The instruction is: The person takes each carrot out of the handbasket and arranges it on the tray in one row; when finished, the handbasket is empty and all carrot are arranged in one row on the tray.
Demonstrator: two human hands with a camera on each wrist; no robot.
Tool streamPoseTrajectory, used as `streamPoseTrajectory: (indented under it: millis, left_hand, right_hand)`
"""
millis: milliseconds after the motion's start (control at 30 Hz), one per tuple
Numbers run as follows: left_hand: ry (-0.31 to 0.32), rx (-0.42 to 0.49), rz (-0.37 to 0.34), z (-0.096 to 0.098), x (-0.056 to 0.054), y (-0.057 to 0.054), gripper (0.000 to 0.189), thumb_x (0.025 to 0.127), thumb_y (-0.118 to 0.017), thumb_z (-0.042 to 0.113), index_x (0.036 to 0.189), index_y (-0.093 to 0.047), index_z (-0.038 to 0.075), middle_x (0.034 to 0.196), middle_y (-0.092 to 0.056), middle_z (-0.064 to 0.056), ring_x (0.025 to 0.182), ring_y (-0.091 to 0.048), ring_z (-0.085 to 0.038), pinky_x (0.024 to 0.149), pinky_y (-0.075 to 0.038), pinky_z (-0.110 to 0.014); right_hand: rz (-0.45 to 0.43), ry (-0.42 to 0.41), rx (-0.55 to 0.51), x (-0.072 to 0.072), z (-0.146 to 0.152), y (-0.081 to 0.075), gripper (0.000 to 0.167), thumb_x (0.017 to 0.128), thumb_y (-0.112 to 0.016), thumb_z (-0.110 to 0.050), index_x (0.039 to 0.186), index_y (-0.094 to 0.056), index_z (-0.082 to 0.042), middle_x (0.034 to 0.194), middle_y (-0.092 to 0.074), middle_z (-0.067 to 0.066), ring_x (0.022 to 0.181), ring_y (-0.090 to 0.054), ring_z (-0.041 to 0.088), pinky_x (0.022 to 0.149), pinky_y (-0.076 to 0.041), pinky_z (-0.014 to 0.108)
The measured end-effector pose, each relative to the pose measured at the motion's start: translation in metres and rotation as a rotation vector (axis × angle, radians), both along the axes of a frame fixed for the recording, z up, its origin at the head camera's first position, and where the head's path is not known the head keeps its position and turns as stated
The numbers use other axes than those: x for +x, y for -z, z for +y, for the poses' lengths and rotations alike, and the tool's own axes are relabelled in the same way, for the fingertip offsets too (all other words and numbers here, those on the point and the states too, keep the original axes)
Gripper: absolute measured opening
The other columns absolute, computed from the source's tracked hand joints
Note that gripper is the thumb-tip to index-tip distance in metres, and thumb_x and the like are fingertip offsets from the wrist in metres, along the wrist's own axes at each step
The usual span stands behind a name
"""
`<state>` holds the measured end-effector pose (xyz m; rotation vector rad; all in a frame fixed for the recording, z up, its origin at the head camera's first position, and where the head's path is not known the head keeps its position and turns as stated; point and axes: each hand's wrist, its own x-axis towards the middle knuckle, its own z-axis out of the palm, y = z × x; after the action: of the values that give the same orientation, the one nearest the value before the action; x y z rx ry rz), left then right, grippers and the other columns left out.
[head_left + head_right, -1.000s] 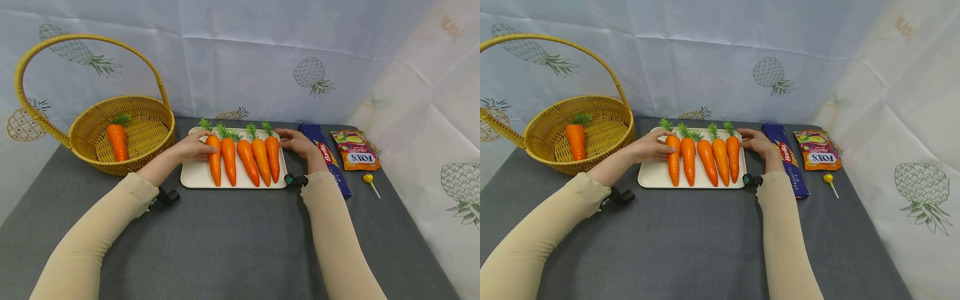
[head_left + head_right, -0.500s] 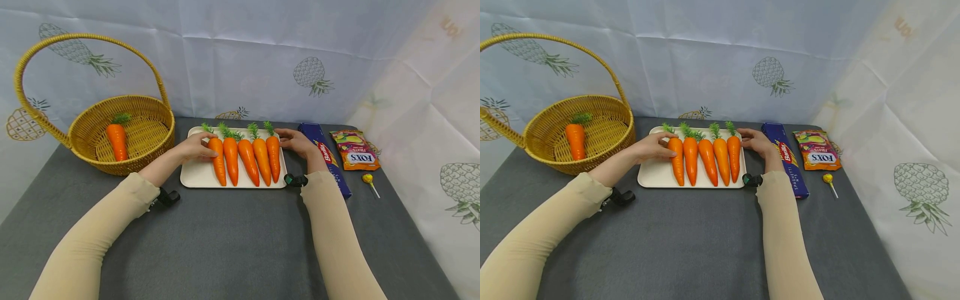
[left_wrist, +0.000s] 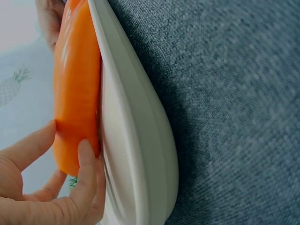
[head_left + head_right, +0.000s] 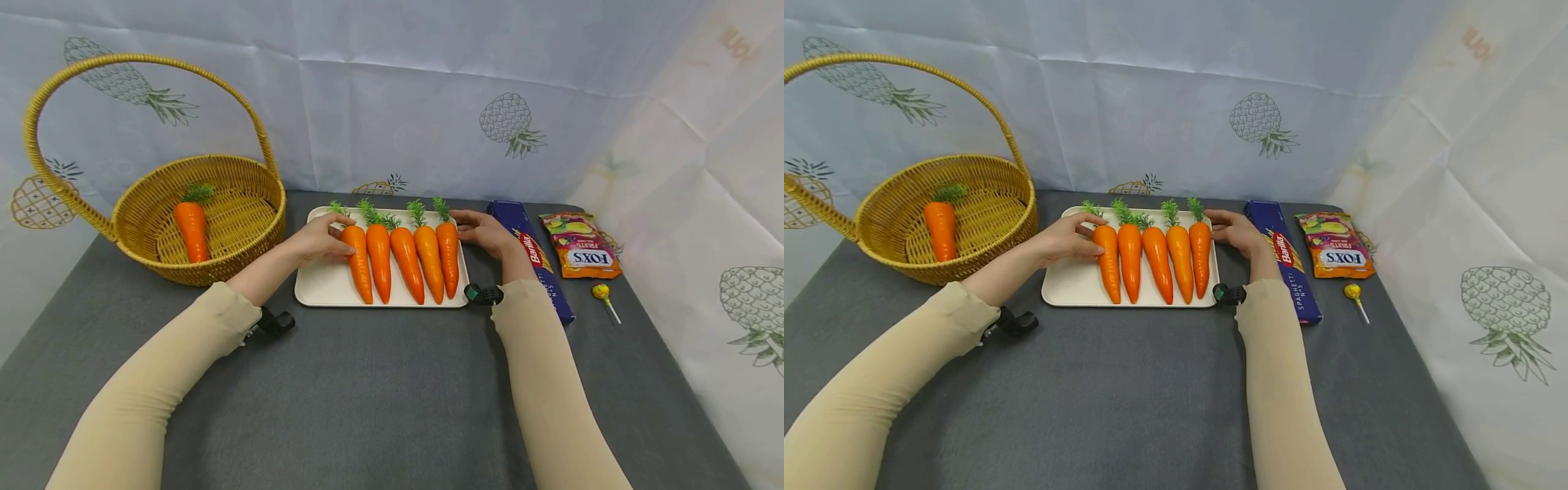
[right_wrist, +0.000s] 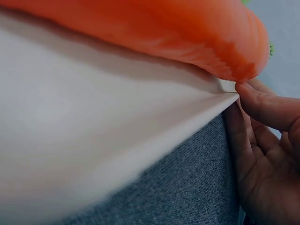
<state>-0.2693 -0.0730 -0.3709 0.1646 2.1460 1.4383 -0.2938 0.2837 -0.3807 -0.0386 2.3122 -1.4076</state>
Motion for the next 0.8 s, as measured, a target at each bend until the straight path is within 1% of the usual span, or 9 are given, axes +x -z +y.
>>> streamPoseTrajectory:
  millis: [100, 200, 300, 433, 567, 667, 800]
  left_hand:
    - [-0.014, -0.001, 0.0, 0.0, 0.001, -0.002, 0.065, 0.092, -0.066, 0.001, 0.149, -0.036, 0.006, 0.135, -0.044, -0.025, 0.119, -0.055, -0.034, 0.102, -0.055, -0.042]
    - [-0.026, -0.009, 0.003, -0.001, 0.0, -0.004, 0.063, 0.092, -0.066, 0.001, 0.148, -0.038, 0.005, 0.134, -0.044, -0.024, 0.117, -0.055, -0.033, 0.1, -0.057, -0.04]
    - [-0.045, -0.016, 0.0, -0.001, -0.001, -0.004, 0.061, 0.091, -0.067, 0.001, 0.146, -0.04, 0.005, 0.129, -0.046, -0.021, 0.111, -0.057, -0.029, 0.099, -0.058, -0.037]
    - [-0.07, -0.011, -0.007, -0.002, -0.002, -0.008, 0.061, 0.091, -0.067, 0.001, 0.145, -0.041, 0.004, 0.119, -0.045, -0.013, 0.1, -0.058, -0.021, 0.098, -0.059, -0.034]
    - [-0.081, -0.021, -0.01, -0.004, -0.002, -0.01, 0.06, 0.091, -0.067, 0.003, 0.145, -0.041, 0.004, 0.118, -0.043, -0.011, 0.093, -0.059, -0.018, 0.097, -0.059, -0.034]
    - [-0.084, -0.031, -0.013, -0.006, -0.002, -0.012, 0.061, 0.092, -0.067, 0.005, 0.146, -0.04, 0.006, 0.121, -0.043, -0.012, 0.095, -0.06, -0.018, 0.099, -0.058, -0.037]
    - [-0.09, -0.018, -0.013, -0.008, -0.002, -0.015, 0.06, 0.093, -0.065, 0.004, 0.147, -0.039, 0.006, 0.119, -0.043, -0.011, 0.1, -0.061, -0.023, 0.104, -0.055, -0.04]
  right_hand:
    - [0.013, 0.007, 0.013, -0.005, 0.003, 0.008, 0.06, 0.1, -0.05, -0.002, 0.156, -0.031, -0.013, 0.159, -0.035, 0.015, 0.145, -0.037, 0.034, 0.123, -0.033, 0.05]
    - [0.017, 0.006, 0.019, -0.009, 0.005, 0.012, 0.06, 0.1, -0.05, -0.003, 0.156, -0.032, -0.014, 0.159, -0.036, 0.014, 0.145, -0.038, 0.033, 0.122, -0.034, 0.049]
    - [0.011, 0.004, 0.008, -0.01, 0.005, 0.012, 0.06, 0.1, -0.05, -0.003, 0.156, -0.031, -0.014, 0.159, -0.035, 0.014, 0.145, -0.038, 0.033, 0.122, -0.034, 0.05]
    - [0.001, 0.008, -0.009, -0.009, 0.004, 0.01, 0.06, 0.1, -0.05, -0.001, 0.156, -0.03, -0.012, 0.159, -0.034, 0.015, 0.144, -0.038, 0.034, 0.122, -0.034, 0.05]
    - [0.002, 0.01, -0.009, -0.008, 0.005, 0.01, 0.061, 0.1, -0.05, -0.001, 0.156, -0.03, -0.012, 0.159, -0.035, 0.016, 0.144, -0.038, 0.034, 0.122, -0.034, 0.05]
    - [0.002, 0.014, -0.008, -0.008, 0.004, 0.011, 0.061, 0.099, -0.051, -0.001, 0.156, -0.031, -0.012, 0.159, -0.035, 0.015, 0.144, -0.039, 0.034, 0.122, -0.034, 0.05]
    - [0.002, 0.02, -0.001, -0.008, 0.004, 0.012, 0.061, 0.099, -0.052, -0.002, 0.155, -0.032, -0.013, 0.158, -0.036, 0.014, 0.143, -0.04, 0.033, 0.122, -0.035, 0.05]
